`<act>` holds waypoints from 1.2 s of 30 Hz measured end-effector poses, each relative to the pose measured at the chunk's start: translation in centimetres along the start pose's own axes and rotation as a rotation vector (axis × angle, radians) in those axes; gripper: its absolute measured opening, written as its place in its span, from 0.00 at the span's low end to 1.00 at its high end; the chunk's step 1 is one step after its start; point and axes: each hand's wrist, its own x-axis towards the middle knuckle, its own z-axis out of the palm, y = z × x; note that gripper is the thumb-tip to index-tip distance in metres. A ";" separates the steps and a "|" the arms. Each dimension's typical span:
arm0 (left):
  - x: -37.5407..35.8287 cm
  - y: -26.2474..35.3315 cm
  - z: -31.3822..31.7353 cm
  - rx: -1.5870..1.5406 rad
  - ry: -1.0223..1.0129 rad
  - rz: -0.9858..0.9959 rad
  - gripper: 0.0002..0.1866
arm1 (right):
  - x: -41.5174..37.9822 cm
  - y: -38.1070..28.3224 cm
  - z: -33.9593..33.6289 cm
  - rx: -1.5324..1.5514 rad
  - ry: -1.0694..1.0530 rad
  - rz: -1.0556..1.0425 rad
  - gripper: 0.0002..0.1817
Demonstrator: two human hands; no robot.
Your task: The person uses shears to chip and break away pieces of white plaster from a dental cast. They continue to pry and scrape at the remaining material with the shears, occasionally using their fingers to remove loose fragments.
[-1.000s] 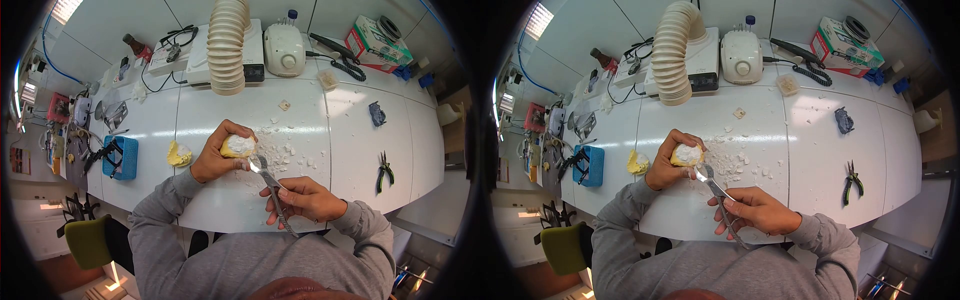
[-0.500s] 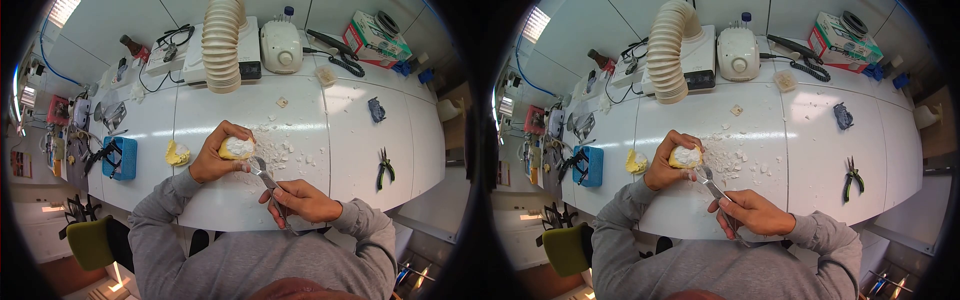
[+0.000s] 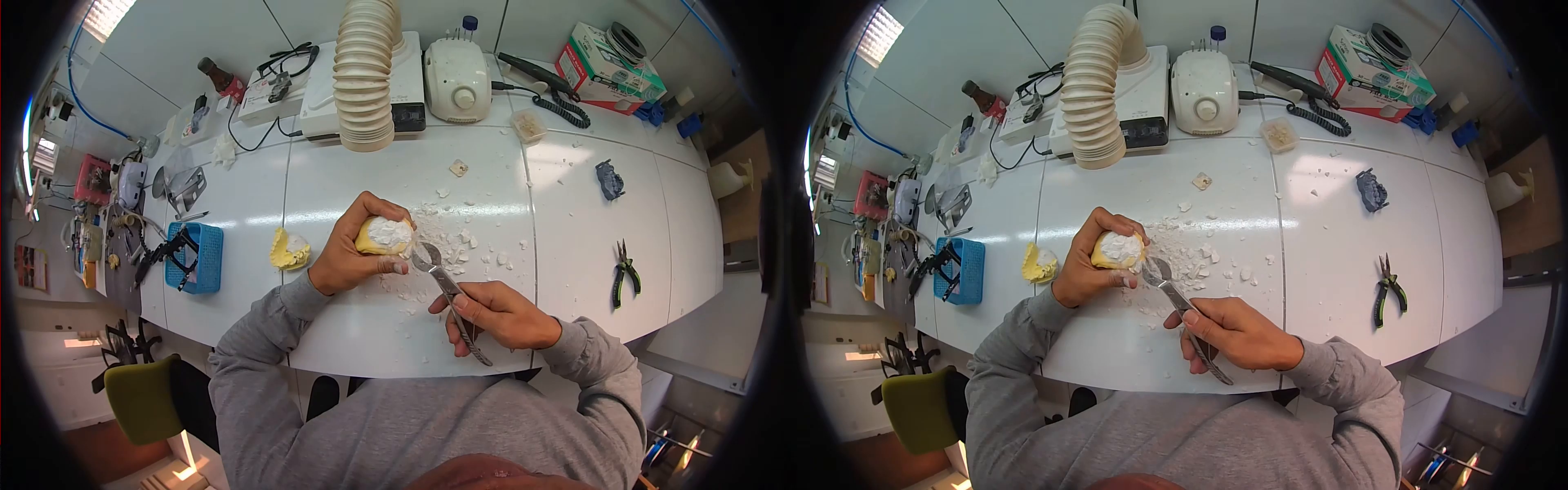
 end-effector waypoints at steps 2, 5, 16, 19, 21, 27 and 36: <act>0.1 0.0 0.2 -0.017 0.032 -0.013 0.36 | -0.1 -0.1 -0.1 0.026 -0.019 -0.004 0.24; -0.1 0.0 0.3 -0.016 0.057 -0.011 0.38 | -0.3 -0.1 0.2 0.079 -0.085 0.007 0.25; 0.0 0.2 0.5 0.007 0.059 -0.029 0.40 | 0.3 -0.2 0.2 0.014 -0.045 0.017 0.27; -0.1 0.3 0.4 0.024 0.067 -0.041 0.39 | 0.2 -0.3 0.2 0.064 0.036 0.010 0.27; -0.2 0.3 0.5 -0.006 0.070 -0.045 0.39 | 0.1 -0.4 0.1 0.096 0.010 0.015 0.26; -0.2 0.5 0.5 -0.041 0.098 -0.068 0.38 | 0.1 -0.4 0.1 0.069 -0.025 0.016 0.26; 0.1 0.8 0.8 0.036 0.058 -0.067 0.33 | 0.2 -0.4 0.1 0.122 0.160 -0.016 0.25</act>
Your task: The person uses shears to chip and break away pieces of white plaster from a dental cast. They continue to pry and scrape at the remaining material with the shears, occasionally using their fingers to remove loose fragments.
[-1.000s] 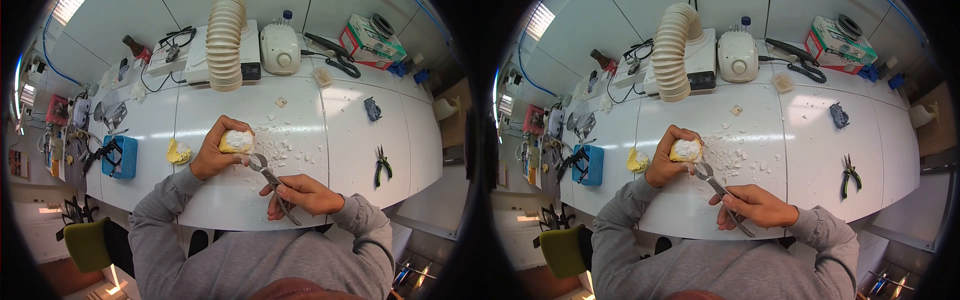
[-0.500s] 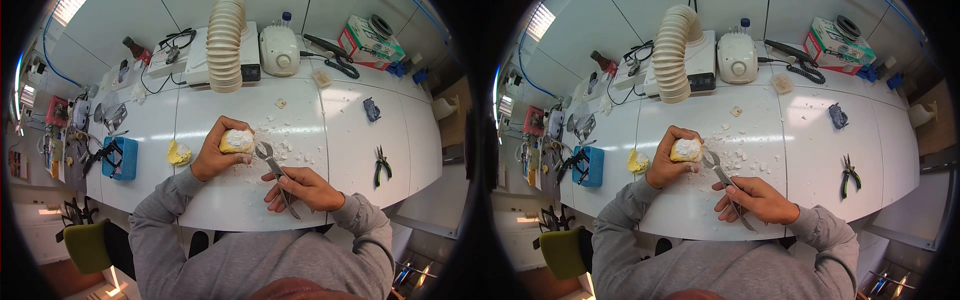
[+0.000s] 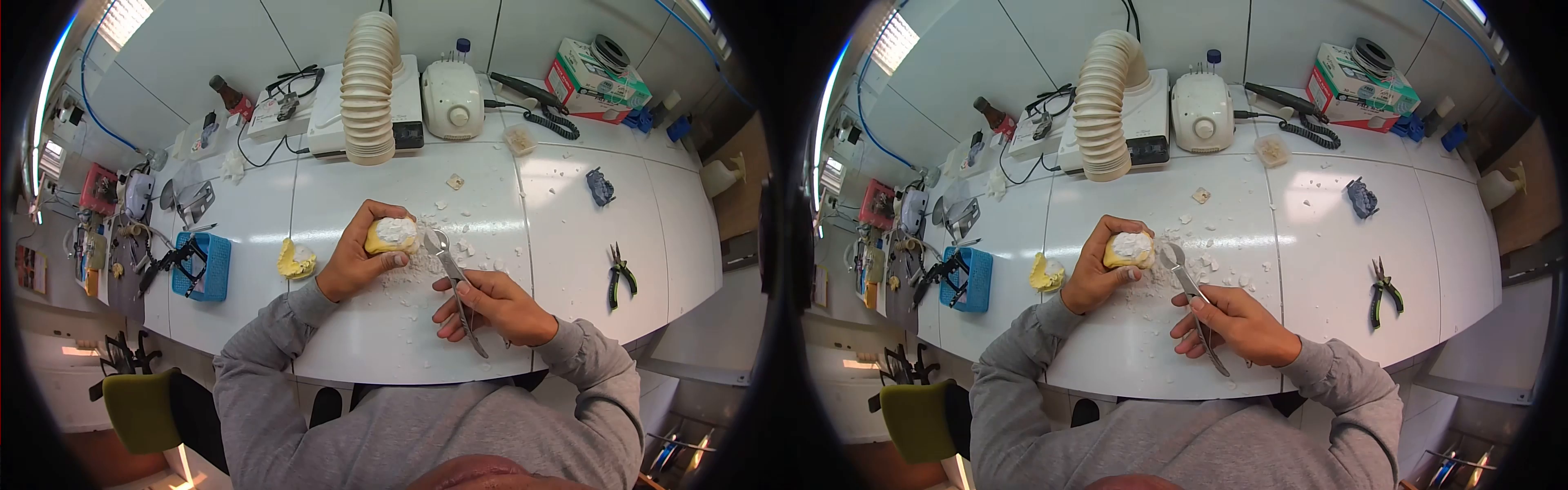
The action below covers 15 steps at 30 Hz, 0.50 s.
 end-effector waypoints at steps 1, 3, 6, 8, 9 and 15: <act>0.0 0.0 0.1 0.019 0.006 0.004 0.33 | 0.0 0.2 0.1 -0.003 0.027 0.008 0.25; 0.0 0.0 0.1 0.059 0.021 0.013 0.32 | -0.1 0.2 -0.1 0.057 -0.011 -0.037 0.25; -0.2 0.5 0.3 0.014 -0.008 -0.023 0.32 | -0.2 0.8 -0.2 0.071 -0.089 -0.061 0.25; -0.3 0.6 0.4 0.012 -0.020 -0.044 0.33 | -0.2 0.6 0.0 -0.020 -0.088 0.003 0.24; -0.3 0.6 0.4 0.017 -0.024 -0.046 0.34 | -0.1 0.9 0.0 0.013 -0.091 -0.062 0.24; -0.4 0.0 0.8 0.054 0.042 0.093 0.38 | -0.3 1.0 0.2 -0.005 -0.068 -0.095 0.23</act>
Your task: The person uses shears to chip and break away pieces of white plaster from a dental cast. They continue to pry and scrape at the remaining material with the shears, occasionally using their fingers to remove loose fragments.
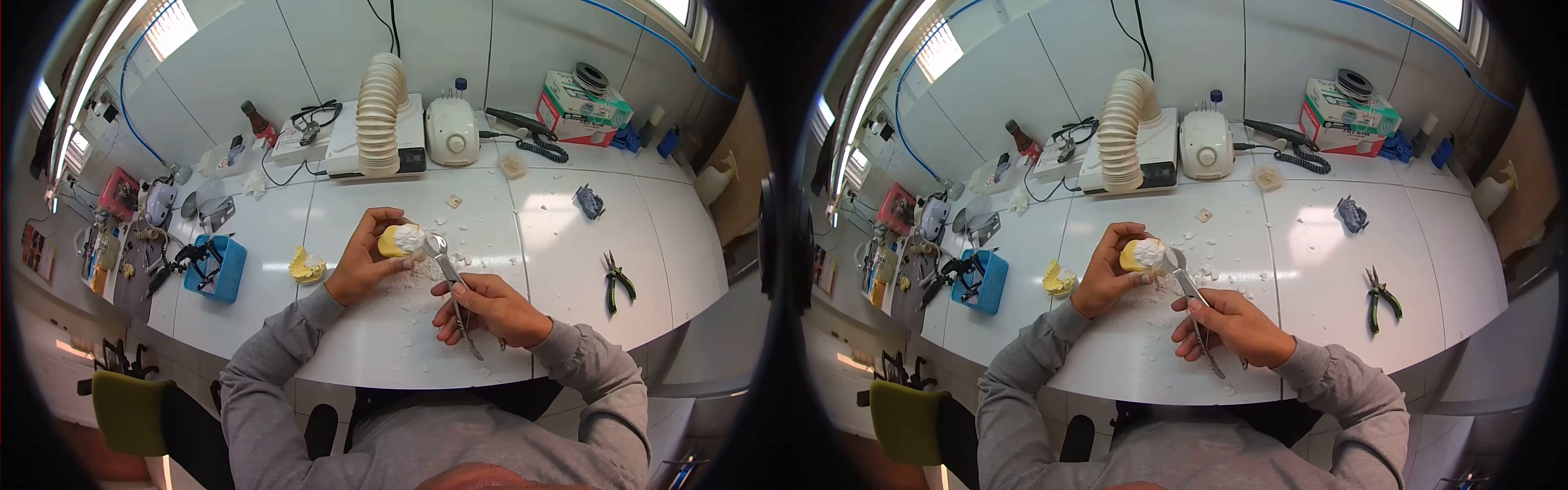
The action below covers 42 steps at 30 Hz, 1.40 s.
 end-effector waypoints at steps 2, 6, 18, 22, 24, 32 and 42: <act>-0.1 0.5 0.1 -0.004 0.015 0.034 0.38 | -0.5 -0.7 0.3 0.076 -0.012 -0.065 0.22; -0.2 2.2 0.8 0.011 0.076 0.078 0.36 | -1.0 -3.5 0.7 -0.110 0.036 -0.063 0.21; -1.4 1.9 2.1 -0.371 0.053 -0.009 0.33 | -1.3 -2.3 0.4 -0.255 0.133 -0.258 0.30; -1.8 1.8 2.2 -0.233 0.091 0.049 0.34 | -1.0 -1.6 0.1 -0.264 0.124 -0.272 0.27; -2.1 1.8 2.5 -0.237 0.101 0.080 0.33 | -0.9 -0.9 0.1 -0.290 0.124 -0.281 0.25; -2.3 1.3 2.3 -0.110 0.076 0.055 0.33 | -1.3 -1.2 0.4 0.032 0.092 -0.115 0.24; -2.1 1.3 2.6 -0.244 0.072 0.009 0.31 | -1.5 -0.7 0.1 0.325 -0.263 0.061 0.34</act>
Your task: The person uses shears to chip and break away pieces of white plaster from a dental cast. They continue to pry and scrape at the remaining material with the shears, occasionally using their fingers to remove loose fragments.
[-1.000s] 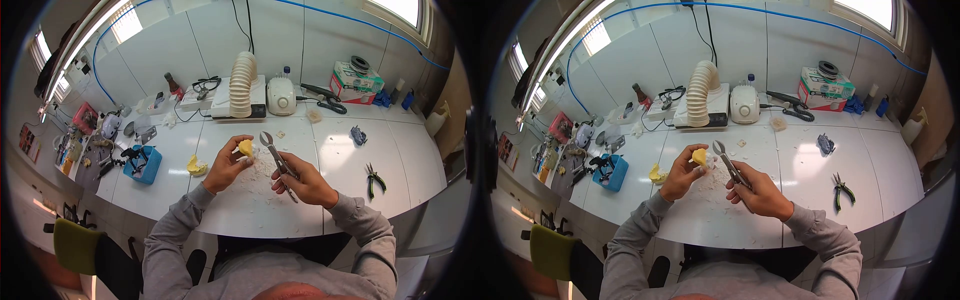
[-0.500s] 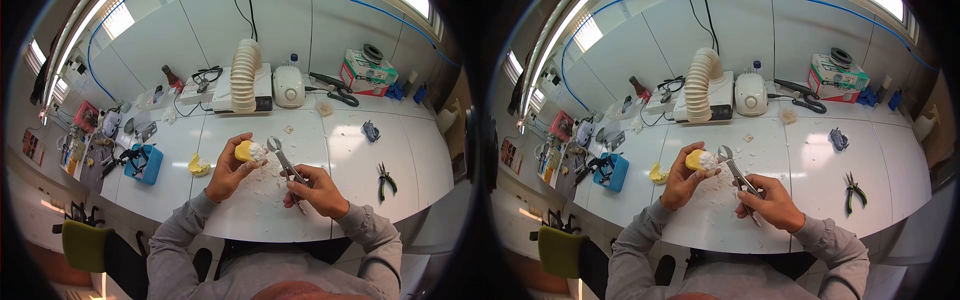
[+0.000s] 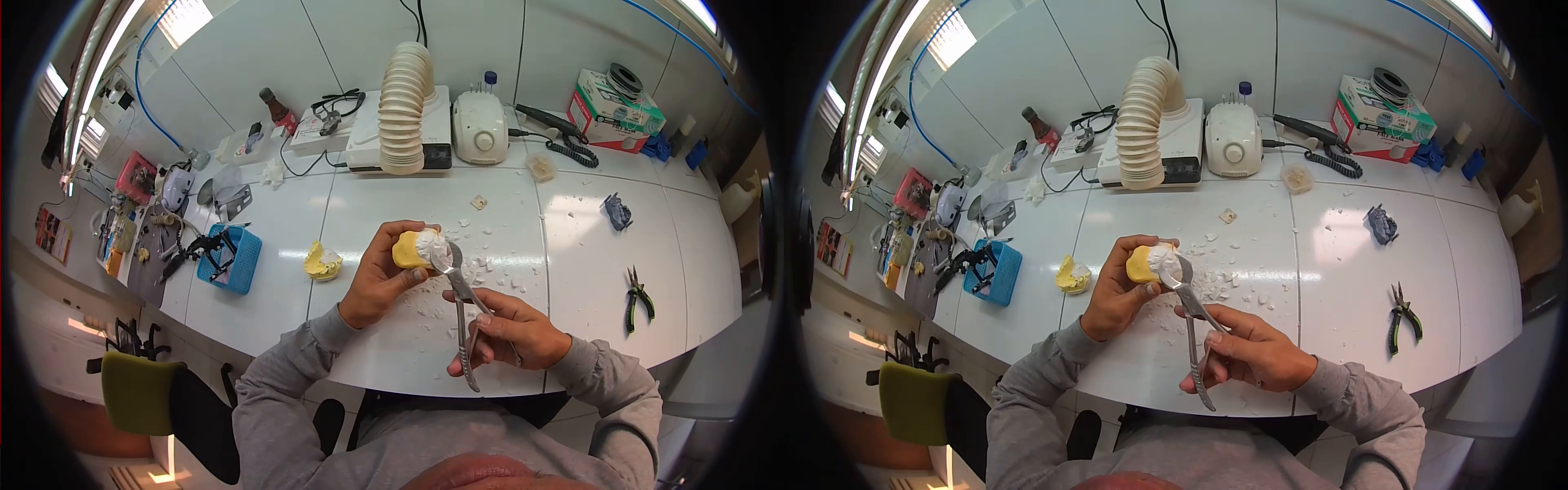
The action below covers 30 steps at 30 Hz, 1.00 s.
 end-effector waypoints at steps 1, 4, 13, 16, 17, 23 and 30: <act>0.0 -0.1 -0.1 0.006 -0.009 0.005 0.31 | 0.0 0.0 -0.1 -0.014 0.004 0.016 0.34; -0.1 -0.6 -0.6 0.025 -0.023 0.021 0.31 | 0.1 -0.1 -0.3 0.009 -0.040 0.057 0.35; -0.3 -0.2 -1.1 -0.424 -0.034 -0.069 0.39 | 0.6 0.9 -1.2 0.076 -0.072 0.023 0.35; -0.2 0.3 -0.9 -0.387 0.003 -0.117 0.42 | 0.6 0.8 -1.3 0.091 -0.082 0.009 0.35; -0.2 0.4 -0.8 -0.316 0.007 -0.117 0.43 | 0.6 0.8 -1.4 0.094 -0.094 0.005 0.35; 0.0 0.5 -0.5 0.189 -0.018 -0.008 0.46 | 0.2 0.8 -1.5 0.254 -0.238 0.103 0.36; 0.0 -1.0 -0.2 0.389 -0.020 0.145 0.48 | 0.7 1.4 -1.2 0.273 -0.280 0.184 0.37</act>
